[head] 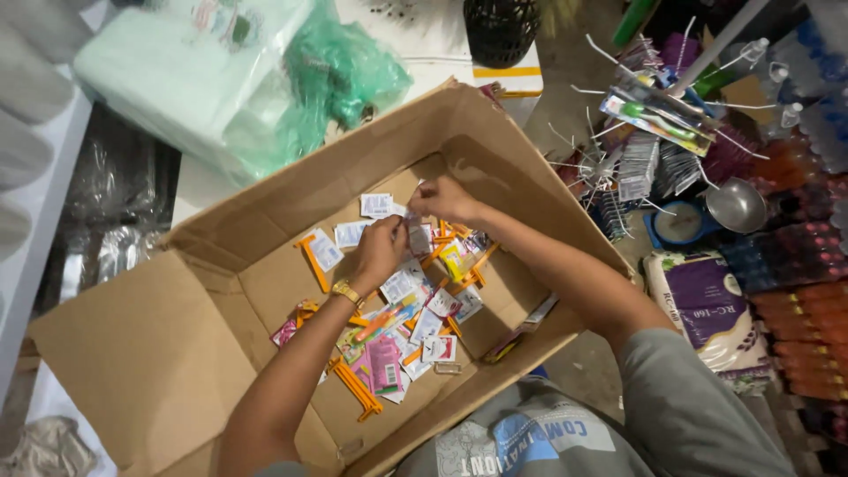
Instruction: The person picks up small packaged items from a cardboard box and hangs them onto a white wire display rack. They repeatedly reach into the box, select items, and place them on the rack, occasionally adjusting the items already on the display.
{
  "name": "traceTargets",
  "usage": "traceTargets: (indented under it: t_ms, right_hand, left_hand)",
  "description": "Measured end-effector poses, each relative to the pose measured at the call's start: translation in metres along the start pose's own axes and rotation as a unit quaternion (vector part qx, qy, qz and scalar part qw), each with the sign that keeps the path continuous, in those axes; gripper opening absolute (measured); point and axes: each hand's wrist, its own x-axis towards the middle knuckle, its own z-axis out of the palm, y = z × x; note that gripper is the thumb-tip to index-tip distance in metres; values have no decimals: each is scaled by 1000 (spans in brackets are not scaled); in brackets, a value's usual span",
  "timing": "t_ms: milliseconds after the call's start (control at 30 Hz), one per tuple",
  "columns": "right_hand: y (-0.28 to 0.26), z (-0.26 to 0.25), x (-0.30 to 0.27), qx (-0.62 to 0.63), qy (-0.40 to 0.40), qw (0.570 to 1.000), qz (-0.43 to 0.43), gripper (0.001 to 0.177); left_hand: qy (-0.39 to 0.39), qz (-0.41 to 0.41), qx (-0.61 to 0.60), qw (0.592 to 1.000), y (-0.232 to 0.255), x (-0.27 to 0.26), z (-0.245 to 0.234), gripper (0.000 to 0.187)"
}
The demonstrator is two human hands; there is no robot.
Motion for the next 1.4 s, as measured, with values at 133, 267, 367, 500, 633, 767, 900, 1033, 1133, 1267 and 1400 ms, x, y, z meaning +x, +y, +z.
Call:
traceTargets:
  t_ms: [133,267,367,500,633,767,900,1033,1133,1267,1400]
  right_hand:
    - [-8,-16,-1,51,40,998,-12,20]
    - [-25,-35,-12,-68,52,992,-89,20]
    - [-48,-34,-25,-169,20,977,-131,21]
    - [-31,-19,-19,-274,-25,953,-129,20]
    - [-20,-9,-16,-309,7,939,-151,25]
    - [-5,-2,-7,-322,-16,931,-173,25]
    - [-7,7,-8,-347,-29,923,-161,22]
    - [-14,14,-13,-326,-37,938,-112,24]
    - [-14,17,-13,-347,-20,931,-109,20]
    - [-6,15,0,-354,-56,923,-138,19]
    - [2,16,2,-385,-43,905,-175,18]
  left_hand:
    - [-16,-74,-65,995,-1,9,-4,25]
    - [-43,-98,-130,986,-25,6,7,35]
    - [-49,-99,-165,980,-17,7,6,33]
    - [-94,-143,-266,949,-77,1,46,32]
    - [-78,-138,-258,953,-50,10,18,26]
    - [-75,-245,-325,911,-7,12,-8,26]
    - [-77,-232,-364,899,-28,8,1,24]
    - [-84,-116,-226,964,-48,7,7,22]
    - [-89,-137,-220,962,-54,4,9,21]
    - [-98,-161,-248,950,-72,8,14,20]
    - [-107,-154,-250,950,-54,11,5,21]
